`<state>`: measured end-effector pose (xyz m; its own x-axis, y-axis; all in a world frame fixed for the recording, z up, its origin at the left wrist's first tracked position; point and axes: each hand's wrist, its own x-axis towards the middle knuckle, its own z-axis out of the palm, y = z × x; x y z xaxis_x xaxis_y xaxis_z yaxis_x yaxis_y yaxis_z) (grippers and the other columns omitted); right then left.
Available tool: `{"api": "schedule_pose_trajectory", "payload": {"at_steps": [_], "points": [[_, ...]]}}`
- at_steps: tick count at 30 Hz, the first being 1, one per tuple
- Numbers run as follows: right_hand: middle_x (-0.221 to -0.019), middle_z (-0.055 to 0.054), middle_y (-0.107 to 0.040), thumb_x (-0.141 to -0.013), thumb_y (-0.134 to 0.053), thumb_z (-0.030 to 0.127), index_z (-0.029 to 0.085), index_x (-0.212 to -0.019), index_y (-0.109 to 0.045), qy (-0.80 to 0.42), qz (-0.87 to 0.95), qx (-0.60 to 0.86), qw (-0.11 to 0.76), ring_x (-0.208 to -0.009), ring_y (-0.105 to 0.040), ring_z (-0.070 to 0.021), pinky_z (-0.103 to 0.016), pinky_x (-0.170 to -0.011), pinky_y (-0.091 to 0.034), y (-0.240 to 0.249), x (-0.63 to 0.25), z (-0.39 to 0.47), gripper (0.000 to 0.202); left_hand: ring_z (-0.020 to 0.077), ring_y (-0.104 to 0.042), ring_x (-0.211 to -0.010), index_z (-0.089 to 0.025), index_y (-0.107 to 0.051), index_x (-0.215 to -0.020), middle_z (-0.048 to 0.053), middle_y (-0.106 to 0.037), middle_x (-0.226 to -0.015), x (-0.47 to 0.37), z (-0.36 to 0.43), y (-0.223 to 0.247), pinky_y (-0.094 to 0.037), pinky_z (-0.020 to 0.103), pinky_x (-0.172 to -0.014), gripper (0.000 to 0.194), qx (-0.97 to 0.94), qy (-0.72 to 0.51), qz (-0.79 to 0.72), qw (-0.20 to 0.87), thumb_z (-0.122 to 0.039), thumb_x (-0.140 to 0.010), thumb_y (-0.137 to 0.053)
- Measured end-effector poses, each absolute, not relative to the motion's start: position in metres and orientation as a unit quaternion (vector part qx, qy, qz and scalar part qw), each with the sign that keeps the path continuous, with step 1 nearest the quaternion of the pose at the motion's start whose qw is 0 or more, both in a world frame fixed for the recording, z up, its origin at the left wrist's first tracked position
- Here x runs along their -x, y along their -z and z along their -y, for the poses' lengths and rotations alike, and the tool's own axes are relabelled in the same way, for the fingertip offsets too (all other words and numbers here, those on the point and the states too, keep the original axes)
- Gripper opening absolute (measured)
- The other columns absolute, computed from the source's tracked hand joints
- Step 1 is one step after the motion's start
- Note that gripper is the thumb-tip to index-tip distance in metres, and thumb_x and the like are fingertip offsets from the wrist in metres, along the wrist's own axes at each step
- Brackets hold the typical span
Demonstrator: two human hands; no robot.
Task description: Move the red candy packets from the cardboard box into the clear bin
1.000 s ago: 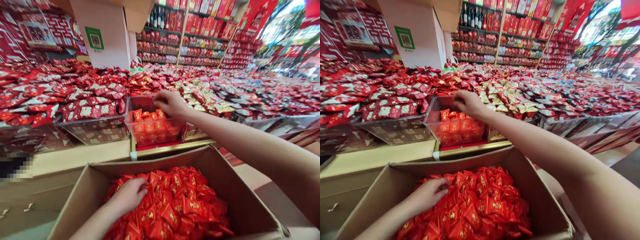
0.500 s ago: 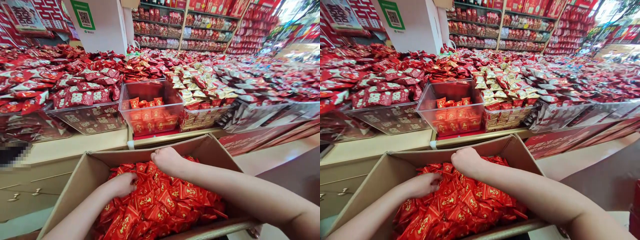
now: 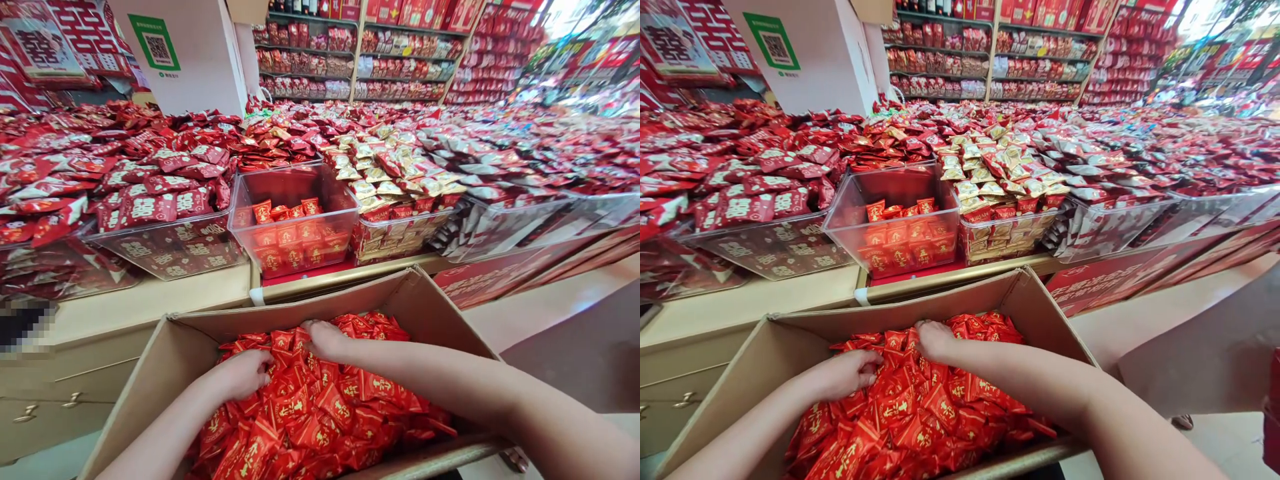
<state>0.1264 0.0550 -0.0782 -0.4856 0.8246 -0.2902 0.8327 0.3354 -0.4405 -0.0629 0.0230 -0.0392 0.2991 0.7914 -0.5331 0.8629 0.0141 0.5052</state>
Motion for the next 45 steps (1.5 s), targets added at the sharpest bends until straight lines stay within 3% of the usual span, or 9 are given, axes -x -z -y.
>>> {"api": "schedule_pose_trajectory", "payload": {"at_steps": [5, 8, 12, 20, 24, 29, 33, 39, 45], "points": [[-0.076, -0.003, -0.061, -0.070, -0.052, 0.026, 0.014, -0.082, -0.058, 0.357, -0.789, -0.497, -0.055, -0.068, -0.055, -0.0108, -0.019, -0.059, -0.041, 0.060, -0.138, -0.056, 0.018, 0.0202, -0.058, -0.078, -0.017, -0.054, -0.104, 0.007, -0.065, -0.091, 0.055, -0.023, 0.032, -0.040, 0.028, -0.068, 0.040, -0.679, -0.065, -0.567, 0.461, -0.026, -0.065, -0.053], [-0.066, 0.001, -0.057, -0.072, -0.050, 0.030, 0.014, -0.080, -0.056, 0.488, -0.735, -0.454, -0.126, -0.052, -0.049, -0.0057, -0.016, -0.050, -0.039, 0.032, -0.145, -0.057, 0.019, 0.0194, -0.049, -0.099, -0.019, -0.035, -0.121, 0.008, -0.046, -0.122, 0.042, -0.021, 0.018, -0.038, 0.026, -0.079, 0.059, -0.656, -0.136, -0.524, 0.526, -0.033, -0.067, -0.055], [-0.051, 0.005, -0.049, -0.064, -0.058, 0.034, 0.012, -0.070, -0.054, 0.659, -0.599, -0.396, -0.222, -0.040, -0.041, -0.0039, -0.016, -0.039, -0.032, 0.002, -0.149, -0.052, 0.023, 0.0192, -0.058, -0.081, -0.018, -0.045, -0.114, 0.008, -0.060, -0.103, 0.026, -0.017, -0.006, -0.043, 0.026, -0.062, 0.042, -0.618, -0.168, -0.466, 0.610, -0.038, -0.078, -0.040], [-0.068, -0.001, -0.057, -0.061, -0.062, 0.029, 0.013, -0.070, -0.060, 0.626, -0.635, -0.307, -0.333, -0.058, -0.051, -0.0082, -0.021, -0.055, -0.041, -0.034, -0.150, -0.048, 0.018, 0.0181, -0.058, -0.074, -0.018, -0.047, -0.113, 0.009, -0.063, -0.087, 0.034, -0.004, -0.044, -0.040, 0.027, -0.062, 0.035, -0.364, -0.257, -0.361, 0.820, -0.029, -0.081, -0.039], [-0.071, -0.002, -0.056, -0.069, -0.052, 0.038, 0.015, -0.082, -0.057, 0.630, -0.566, -0.351, -0.399, -0.059, -0.052, -0.0090, -0.021, -0.051, -0.042, -0.042, -0.145, -0.044, 0.026, 0.0121, -0.056, -0.065, -0.018, -0.050, -0.110, 0.005, -0.064, -0.081, 0.027, 0.000, -0.039, -0.042, 0.024, -0.062, 0.038, -0.375, -0.337, -0.392, 0.770, -0.016, -0.073, -0.055], [-0.063, -0.002, -0.054, -0.066, -0.054, 0.043, 0.012, -0.077, -0.051, 0.692, -0.510, -0.370, -0.352, -0.052, -0.050, -0.0091, -0.022, -0.046, -0.041, -0.030, -0.141, -0.046, 0.033, 0.0176, -0.057, -0.081, -0.016, -0.054, -0.102, 0.006, -0.065, -0.091, 0.022, -0.005, -0.030, -0.043, 0.030, -0.075, 0.036, -0.442, -0.390, -0.436, 0.680, -0.017, -0.067, -0.061], [-0.059, 0.000, -0.052, -0.065, -0.057, 0.036, 0.012, -0.075, -0.049, 0.619, -0.602, -0.392, -0.318, -0.049, -0.047, -0.0077, -0.023, -0.050, -0.041, -0.023, -0.142, -0.049, 0.027, 0.0193, -0.056, -0.090, -0.018, -0.056, -0.100, 0.006, -0.065, -0.097, 0.021, -0.004, -0.033, -0.041, 0.030, -0.081, 0.034, -0.420, -0.381, -0.411, 0.714, -0.021, -0.066, -0.062], [-0.085, -0.005, -0.054, -0.071, -0.050, 0.038, 0.016, -0.089, -0.050, 0.215, -0.864, -0.344, -0.298, -0.076, -0.047, -0.0131, -0.024, -0.065, -0.040, -0.045, -0.141, -0.027, 0.029, 0.0153, -0.058, -0.059, -0.015, -0.063, -0.087, 0.002, -0.067, -0.064, 0.016, -0.003, -0.027, -0.043, 0.024, -0.056, 0.029, -0.328, -0.396, -0.457, 0.726, -0.029, -0.061, -0.065], [-0.074, -0.005, -0.056, -0.075, -0.043, 0.017, 0.014, -0.068, -0.049, -0.092, -0.946, -0.221, -0.221, -0.062, -0.046, -0.0129, -0.025, -0.056, -0.038, -0.060, -0.131, -0.017, 0.010, 0.0107, -0.053, -0.048, -0.018, -0.063, -0.074, -0.005, -0.058, -0.047, 0.026, -0.006, -0.032, -0.037, 0.019, -0.046, 0.021, -0.239, -0.423, -0.431, 0.760, -0.033, -0.059, -0.066]]}}
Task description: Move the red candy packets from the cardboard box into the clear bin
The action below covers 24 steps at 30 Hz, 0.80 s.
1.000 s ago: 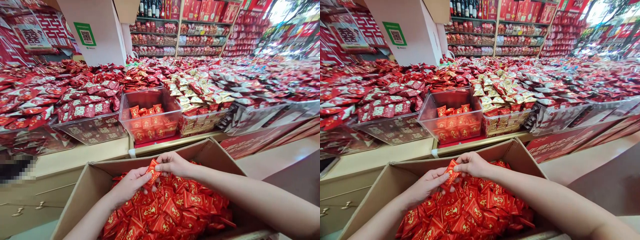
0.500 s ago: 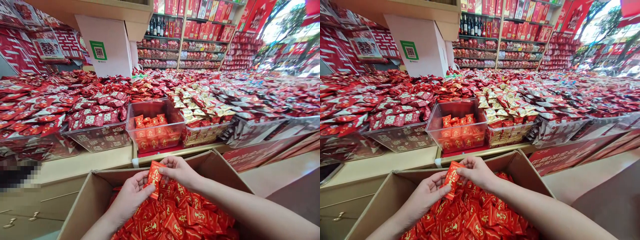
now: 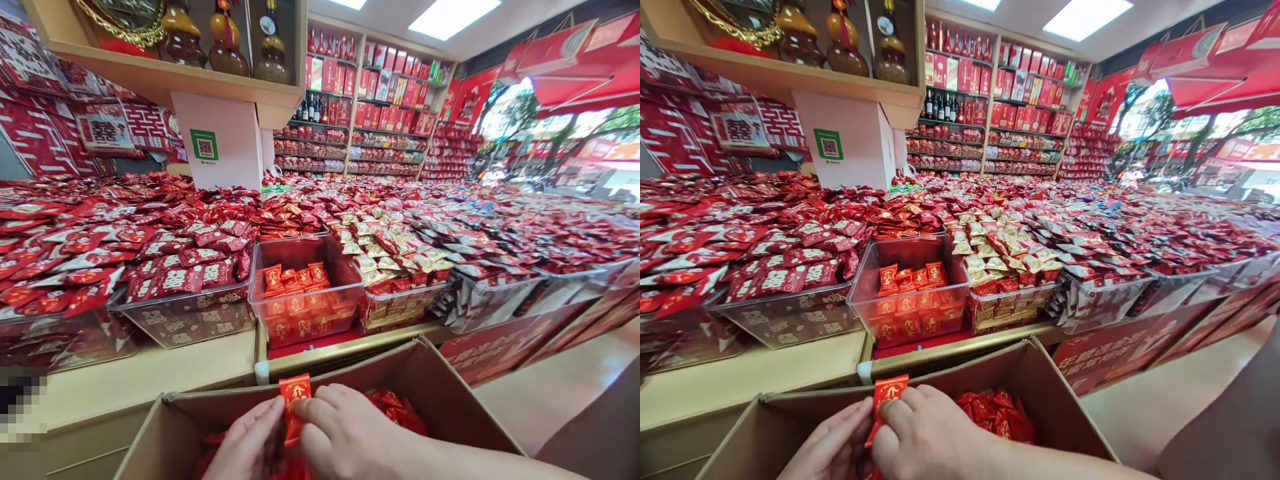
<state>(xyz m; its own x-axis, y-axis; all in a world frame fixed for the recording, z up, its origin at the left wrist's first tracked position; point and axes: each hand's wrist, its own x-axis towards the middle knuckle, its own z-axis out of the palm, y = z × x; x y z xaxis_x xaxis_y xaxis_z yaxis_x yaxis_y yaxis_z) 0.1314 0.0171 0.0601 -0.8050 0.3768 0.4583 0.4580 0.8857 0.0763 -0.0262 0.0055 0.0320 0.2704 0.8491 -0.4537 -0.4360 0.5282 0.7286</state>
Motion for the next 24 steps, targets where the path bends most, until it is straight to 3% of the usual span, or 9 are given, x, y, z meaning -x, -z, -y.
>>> {"api": "schedule_pose_trajectory", "payload": {"at_steps": [6, 10, 15, 24], "points": [[-0.076, -0.005, -0.058, -0.080, -0.038, 0.021, 0.014, -0.076, -0.051, 0.165, 0.909, 0.259, 0.281, -0.069, -0.050, -0.0114, -0.023, -0.062, -0.036, -0.152, -0.156, -0.057, 0.015, 0.0108, -0.055, -0.050, -0.015, -0.061, -0.076, 0.002, -0.066, -0.058, 0.032, -0.007, -0.043, -0.036, 0.018, -0.047, 0.028, -0.306, -0.428, -0.451, 0.721, -0.038, -0.061, -0.064], [-0.073, -0.007, -0.059, -0.080, -0.036, 0.025, 0.014, -0.075, -0.053, 0.222, 0.893, 0.368, 0.135, -0.064, -0.053, -0.0130, -0.023, -0.056, -0.034, -0.192, -0.157, -0.110, 0.020, 0.0089, -0.053, -0.047, -0.014, -0.059, -0.076, 0.000, -0.064, -0.055, 0.033, -0.009, -0.034, -0.034, 0.018, -0.045, 0.030, -0.338, -0.411, -0.473, 0.702, -0.037, -0.059, -0.065], [-0.075, -0.009, -0.062, -0.075, -0.039, 0.023, 0.015, -0.078, -0.056, 0.234, 0.910, 0.335, -0.063, -0.066, -0.057, -0.0175, -0.024, -0.053, -0.035, -0.176, -0.145, -0.165, 0.019, 0.0085, -0.052, -0.048, -0.014, -0.058, -0.077, 0.000, -0.063, -0.057, 0.034, -0.010, -0.026, -0.035, 0.019, -0.047, 0.033, -0.368, -0.399, -0.493, 0.680, -0.040, -0.059, -0.064], [-0.080, -0.012, -0.063, -0.073, -0.037, 0.016, 0.014, -0.082, -0.061, 0.215, 0.912, 0.321, -0.138, -0.075, -0.058, -0.0211, -0.026, -0.057, -0.039, -0.154, -0.134, -0.185, 0.026, 0.0090, -0.052, -0.047, -0.013, -0.058, -0.074, 0.000, -0.063, -0.055, 0.031, -0.006, -0.031, -0.034, 0.020, -0.046, 0.034, -0.412, -0.376, -0.503, 0.660, -0.041, -0.056, -0.064]]}}
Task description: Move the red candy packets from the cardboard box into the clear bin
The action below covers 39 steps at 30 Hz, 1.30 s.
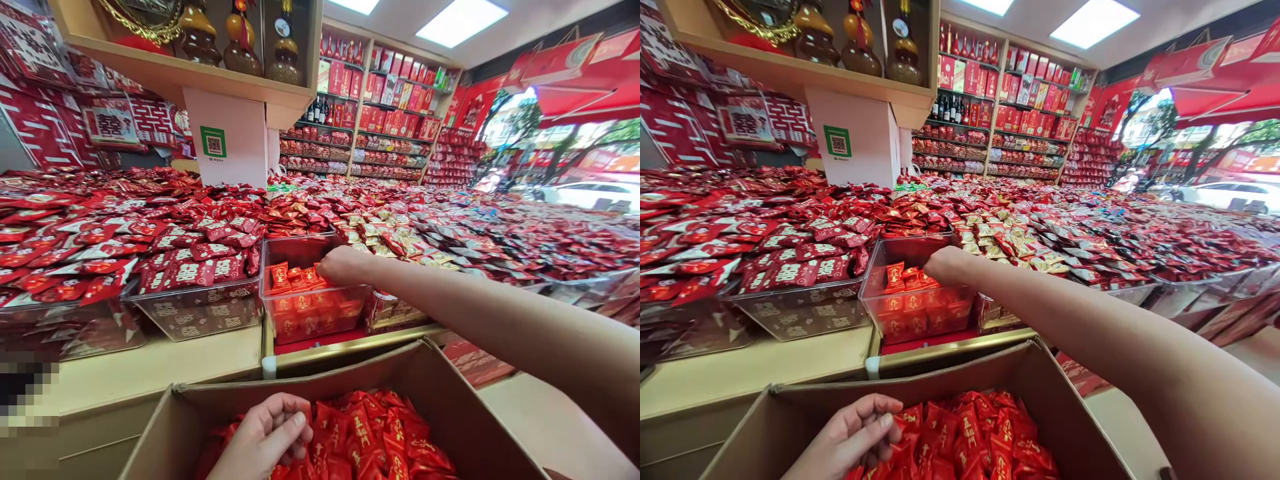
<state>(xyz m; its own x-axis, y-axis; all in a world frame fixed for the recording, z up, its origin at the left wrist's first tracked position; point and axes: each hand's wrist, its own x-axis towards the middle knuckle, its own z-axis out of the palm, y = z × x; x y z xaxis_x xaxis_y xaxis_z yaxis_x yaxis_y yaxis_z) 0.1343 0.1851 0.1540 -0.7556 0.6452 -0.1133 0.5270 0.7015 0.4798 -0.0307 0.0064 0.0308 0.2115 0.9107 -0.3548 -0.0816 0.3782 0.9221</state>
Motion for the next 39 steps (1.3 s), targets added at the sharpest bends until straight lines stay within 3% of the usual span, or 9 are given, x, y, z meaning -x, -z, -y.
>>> {"api": "schedule_pose_trajectory", "payload": {"at_steps": [4, 9, 15, 23, 29, 34, 39], "points": [[-0.088, -0.014, -0.062, -0.072, -0.038, 0.011, 0.011, -0.086, -0.062, -0.138, -0.905, -0.337, 0.218, -0.078, -0.056, -0.0192, -0.026, -0.062, -0.038, -0.158, -0.131, -0.181, 0.028, 0.0097, -0.052, -0.047, -0.013, -0.058, -0.074, 0.000, -0.062, -0.055, 0.029, -0.005, -0.027, -0.035, 0.022, -0.047, 0.033, -0.428, -0.368, -0.490, 0.664, -0.041, -0.057, -0.064], [-0.082, -0.014, -0.063, -0.066, -0.048, 0.012, 0.006, -0.082, -0.065, -0.077, -0.882, -0.368, 0.284, -0.069, -0.057, -0.0178, -0.024, -0.057, -0.038, -0.160, -0.127, -0.184, 0.024, 0.0104, -0.052, -0.049, -0.014, -0.057, -0.076, 0.000, -0.064, -0.058, 0.029, -0.005, -0.020, -0.035, 0.023, -0.050, 0.033, -0.441, -0.354, -0.491, 0.663, -0.040, -0.058, -0.063], [-0.092, -0.007, -0.062, -0.066, -0.047, 0.017, 0.014, -0.097, -0.060, -0.032, -0.876, -0.398, 0.270, -0.069, -0.056, -0.0153, -0.022, -0.053, -0.039, -0.154, -0.127, -0.188, 0.033, 0.0108, -0.052, -0.048, -0.014, -0.056, -0.075, 0.001, -0.063, -0.058, 0.029, -0.005, -0.017, -0.035, 0.024, -0.051, 0.032, -0.440, -0.342, -0.497, 0.665, -0.039, -0.057, -0.064], [-0.085, -0.011, -0.063, -0.060, -0.051, 0.013, 0.006, -0.089, -0.063, -0.014, -0.864, -0.421, 0.277, -0.068, -0.056, -0.0165, -0.022, -0.053, -0.039, -0.154, -0.126, -0.190, 0.032, 0.0110, -0.052, -0.050, -0.014, -0.055, -0.076, 0.000, -0.063, -0.059, 0.027, -0.005, -0.015, -0.036, 0.024, -0.052, 0.027, -0.443, -0.321, -0.514, 0.660, -0.034, -0.060, -0.061], [-0.092, -0.006, -0.061, -0.064, -0.053, 0.026, 0.016, -0.097, -0.058, 0.015, -0.905, -0.378, 0.195, -0.074, -0.056, -0.0163, -0.021, -0.055, -0.039, -0.149, -0.118, -0.197, 0.034, 0.0106, -0.051, -0.049, -0.015, -0.054, -0.076, -0.001, -0.063, -0.057, 0.026, -0.006, -0.008, -0.032, 0.022, -0.048, 0.019, -0.465, -0.296, -0.520, 0.653, -0.028, -0.063, -0.057], [-0.082, -0.008, -0.063, -0.061, -0.060, 0.033, 0.012, -0.089, -0.061, 0.045, -0.879, -0.411, 0.239, -0.066, -0.057, -0.0178, -0.024, -0.055, -0.040, -0.144, -0.113, -0.193, 0.035, 0.0098, -0.050, -0.048, -0.015, -0.054, -0.074, -0.001, -0.061, -0.057, 0.025, -0.007, 0.004, -0.033, 0.021, -0.046, 0.017, -0.476, -0.275, -0.534, 0.642, -0.027, -0.063, -0.056], [-0.079, -0.009, -0.064, -0.063, -0.058, 0.030, 0.011, -0.085, -0.063, 0.060, -0.872, -0.434, 0.217, -0.064, -0.057, -0.0178, -0.025, -0.054, -0.041, -0.149, -0.117, -0.186, 0.030, 0.0089, -0.049, -0.047, -0.015, -0.054, -0.074, -0.003, -0.060, -0.056, 0.026, -0.009, 0.008, -0.032, 0.020, -0.045, 0.016, -0.484, -0.258, -0.546, 0.633, -0.026, -0.064, -0.056]]}}
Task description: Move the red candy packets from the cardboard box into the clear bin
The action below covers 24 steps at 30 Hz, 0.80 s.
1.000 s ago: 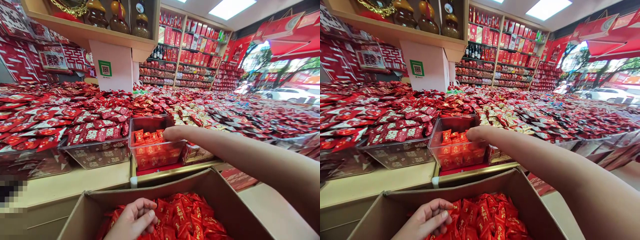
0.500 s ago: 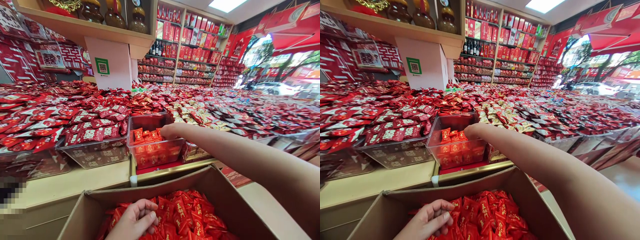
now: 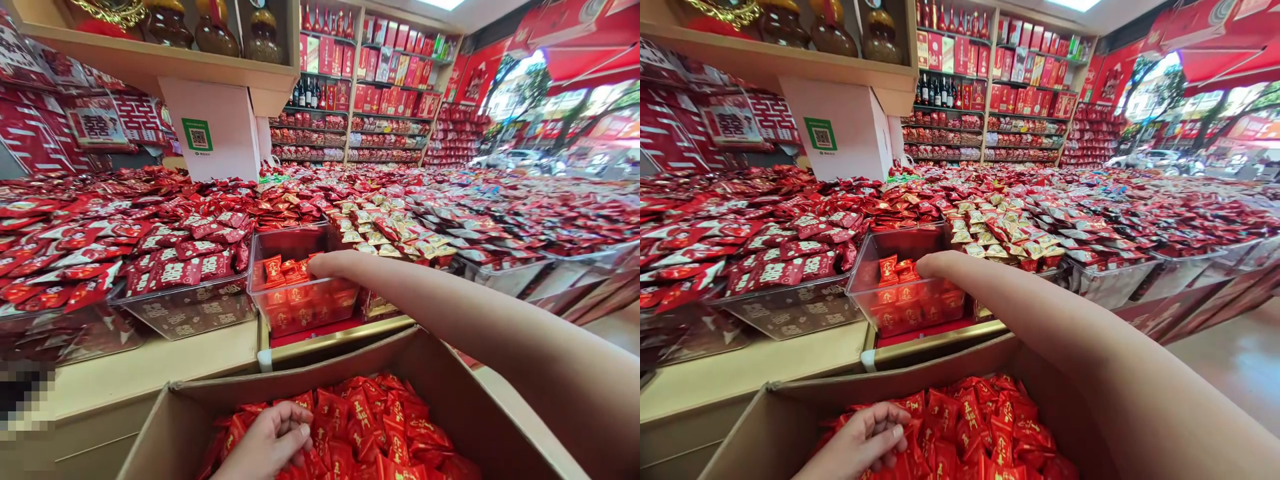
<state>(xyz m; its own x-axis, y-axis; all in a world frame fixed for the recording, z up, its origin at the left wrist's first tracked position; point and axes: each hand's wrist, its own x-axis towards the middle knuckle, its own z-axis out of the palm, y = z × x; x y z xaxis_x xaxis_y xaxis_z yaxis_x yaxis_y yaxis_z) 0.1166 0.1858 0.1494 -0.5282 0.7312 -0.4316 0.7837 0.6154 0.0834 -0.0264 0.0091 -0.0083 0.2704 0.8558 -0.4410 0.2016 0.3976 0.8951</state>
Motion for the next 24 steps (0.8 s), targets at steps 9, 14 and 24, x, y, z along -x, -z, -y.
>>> {"api": "schedule_pose_trajectory", "payload": {"at_steps": [9, 14, 24], "points": [[-0.096, -0.003, -0.060, -0.067, -0.053, 0.028, 0.018, -0.103, -0.056, 0.125, -0.932, -0.317, 0.126, -0.077, -0.055, -0.0124, -0.017, -0.058, -0.038, -0.139, -0.106, -0.205, 0.037, 0.0095, -0.051, -0.048, -0.017, -0.054, -0.075, -0.003, -0.061, -0.058, 0.028, -0.012, 0.013, -0.034, 0.020, -0.046, 0.017, -0.484, -0.230, -0.546, 0.644, -0.030, -0.064, -0.057], [-0.093, -0.004, -0.061, -0.062, -0.058, 0.028, 0.016, -0.101, -0.058, 0.151, -0.934, -0.274, 0.172, -0.077, -0.055, -0.0139, -0.019, -0.060, -0.038, -0.129, -0.096, -0.215, 0.040, 0.0108, -0.050, -0.050, -0.016, -0.054, -0.075, -0.003, -0.060, -0.057, 0.027, -0.010, 0.013, -0.035, 0.022, -0.048, 0.019, -0.486, -0.227, -0.552, 0.638, -0.030, -0.063, -0.057], [-0.091, -0.003, -0.062, -0.064, -0.056, 0.022, 0.017, -0.098, -0.059, 0.148, -0.954, -0.246, 0.092, -0.077, -0.055, -0.0127, -0.019, -0.063, -0.038, -0.119, -0.089, -0.217, 0.034, 0.0098, -0.048, -0.045, -0.019, -0.052, -0.069, -0.004, -0.056, -0.053, 0.021, -0.006, 0.023, -0.034, 0.022, -0.049, 0.014, -0.503, -0.200, -0.526, 0.656, -0.028, -0.060, -0.057]]}}
